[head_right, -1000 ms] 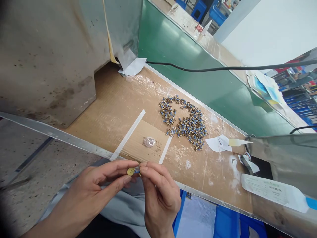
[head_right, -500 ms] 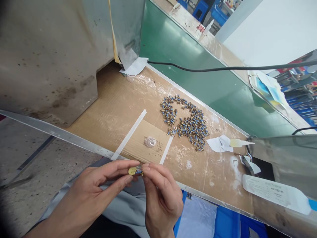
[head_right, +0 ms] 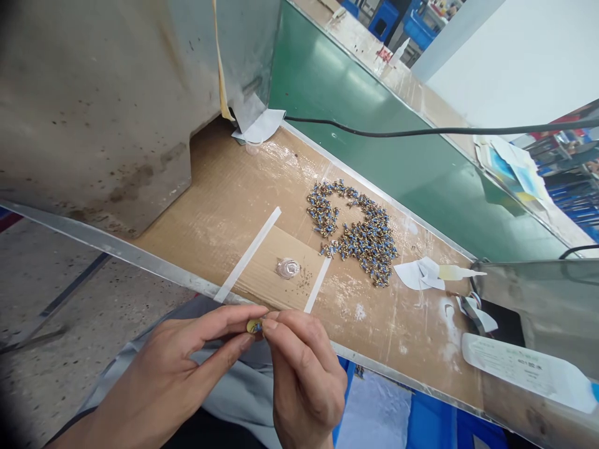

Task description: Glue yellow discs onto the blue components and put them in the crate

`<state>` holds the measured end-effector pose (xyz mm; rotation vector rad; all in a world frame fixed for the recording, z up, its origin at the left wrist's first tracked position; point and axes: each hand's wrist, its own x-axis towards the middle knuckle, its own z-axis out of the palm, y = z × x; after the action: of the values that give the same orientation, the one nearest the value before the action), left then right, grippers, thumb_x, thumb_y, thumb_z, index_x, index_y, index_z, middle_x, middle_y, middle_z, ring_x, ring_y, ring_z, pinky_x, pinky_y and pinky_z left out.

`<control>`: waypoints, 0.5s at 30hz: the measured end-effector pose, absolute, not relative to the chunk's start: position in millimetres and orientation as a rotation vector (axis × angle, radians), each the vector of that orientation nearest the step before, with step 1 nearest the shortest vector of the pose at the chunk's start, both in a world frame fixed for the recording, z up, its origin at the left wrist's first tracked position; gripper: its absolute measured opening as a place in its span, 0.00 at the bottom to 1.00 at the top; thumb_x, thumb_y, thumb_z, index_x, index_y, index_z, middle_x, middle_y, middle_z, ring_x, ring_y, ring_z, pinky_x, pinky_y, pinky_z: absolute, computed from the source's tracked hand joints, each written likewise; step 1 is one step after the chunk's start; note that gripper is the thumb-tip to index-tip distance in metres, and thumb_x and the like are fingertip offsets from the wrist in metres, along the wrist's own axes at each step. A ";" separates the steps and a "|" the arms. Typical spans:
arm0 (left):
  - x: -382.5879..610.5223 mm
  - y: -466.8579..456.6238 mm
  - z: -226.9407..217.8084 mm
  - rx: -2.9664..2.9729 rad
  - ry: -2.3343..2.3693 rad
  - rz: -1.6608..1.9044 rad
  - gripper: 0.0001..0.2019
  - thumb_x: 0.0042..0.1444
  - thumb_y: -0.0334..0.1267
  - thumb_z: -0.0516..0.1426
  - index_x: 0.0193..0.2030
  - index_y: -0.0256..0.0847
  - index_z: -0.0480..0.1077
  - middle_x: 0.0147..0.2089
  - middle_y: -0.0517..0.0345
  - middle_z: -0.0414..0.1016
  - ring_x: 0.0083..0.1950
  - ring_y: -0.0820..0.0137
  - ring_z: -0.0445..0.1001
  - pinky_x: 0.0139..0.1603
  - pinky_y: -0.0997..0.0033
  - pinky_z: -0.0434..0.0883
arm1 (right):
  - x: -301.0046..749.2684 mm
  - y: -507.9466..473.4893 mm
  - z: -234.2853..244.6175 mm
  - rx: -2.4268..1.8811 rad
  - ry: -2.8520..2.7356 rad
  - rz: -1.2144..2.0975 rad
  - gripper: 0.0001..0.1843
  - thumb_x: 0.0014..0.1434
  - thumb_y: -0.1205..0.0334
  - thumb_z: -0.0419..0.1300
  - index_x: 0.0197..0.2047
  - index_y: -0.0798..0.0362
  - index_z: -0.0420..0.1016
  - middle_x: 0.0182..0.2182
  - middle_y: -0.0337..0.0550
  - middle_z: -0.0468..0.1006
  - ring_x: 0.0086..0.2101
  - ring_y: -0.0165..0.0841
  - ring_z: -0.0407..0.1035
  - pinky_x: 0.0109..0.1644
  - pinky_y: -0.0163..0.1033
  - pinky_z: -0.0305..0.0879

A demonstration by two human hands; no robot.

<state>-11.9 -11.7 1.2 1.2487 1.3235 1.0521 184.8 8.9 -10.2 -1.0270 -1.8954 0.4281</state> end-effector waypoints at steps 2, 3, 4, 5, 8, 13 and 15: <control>-12.2 -12.1 1.3 1.250 1.325 1.046 0.15 0.77 0.35 0.63 0.62 0.57 0.87 0.57 0.69 0.95 0.53 0.74 0.94 0.59 0.87 0.83 | 184.3 9.9 -8.9 -1.018 -1.896 0.443 0.21 0.71 0.83 0.68 0.59 0.52 0.88 0.51 0.47 0.90 0.48 0.36 0.88 0.56 0.42 0.88; -12.3 -12.1 1.5 1.253 1.326 1.043 0.15 0.77 0.35 0.63 0.62 0.57 0.87 0.58 0.69 0.95 0.53 0.74 0.94 0.59 0.86 0.83 | 183.9 10.4 -8.4 -1.012 -1.897 0.450 0.21 0.71 0.83 0.68 0.59 0.53 0.88 0.51 0.47 0.90 0.48 0.36 0.88 0.55 0.42 0.88; -12.3 -12.1 1.7 1.257 1.327 1.041 0.15 0.77 0.35 0.63 0.63 0.57 0.87 0.58 0.69 0.95 0.53 0.73 0.94 0.59 0.86 0.83 | 183.7 10.7 -8.0 -1.008 -1.898 0.454 0.21 0.71 0.84 0.68 0.59 0.53 0.88 0.51 0.47 0.90 0.48 0.36 0.88 0.55 0.42 0.88; -12.3 -12.0 1.9 1.263 1.324 1.041 0.16 0.77 0.35 0.63 0.63 0.57 0.86 0.58 0.69 0.95 0.53 0.74 0.94 0.59 0.86 0.83 | 183.4 10.9 -7.8 -1.006 -1.898 0.454 0.21 0.71 0.84 0.68 0.59 0.53 0.88 0.51 0.47 0.90 0.48 0.36 0.88 0.55 0.42 0.88; -12.0 -11.6 2.7 1.281 1.322 1.050 0.16 0.77 0.34 0.62 0.63 0.57 0.86 0.57 0.70 0.95 0.52 0.74 0.94 0.59 0.87 0.83 | 182.9 11.0 -7.7 -1.011 -1.895 0.442 0.20 0.71 0.83 0.68 0.59 0.53 0.88 0.50 0.47 0.90 0.48 0.36 0.88 0.55 0.41 0.88; -11.8 -12.4 2.5 1.293 1.329 1.041 0.17 0.77 0.33 0.62 0.63 0.56 0.86 0.57 0.69 0.95 0.53 0.75 0.94 0.58 0.88 0.82 | 182.8 11.1 -7.4 -1.004 -1.899 0.428 0.20 0.71 0.83 0.68 0.59 0.54 0.88 0.51 0.47 0.90 0.49 0.35 0.87 0.57 0.41 0.87; -12.0 -13.5 1.8 1.284 1.332 1.024 0.17 0.78 0.33 0.62 0.64 0.56 0.86 0.58 0.69 0.95 0.54 0.74 0.94 0.59 0.87 0.82 | 183.2 10.6 -7.4 -1.006 -1.901 0.430 0.20 0.71 0.83 0.68 0.59 0.54 0.88 0.51 0.47 0.90 0.49 0.35 0.88 0.57 0.41 0.87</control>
<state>-12.0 -13.5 1.8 1.2841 1.3316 1.0245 183.2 10.6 -7.4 -1.0057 -1.9013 0.4303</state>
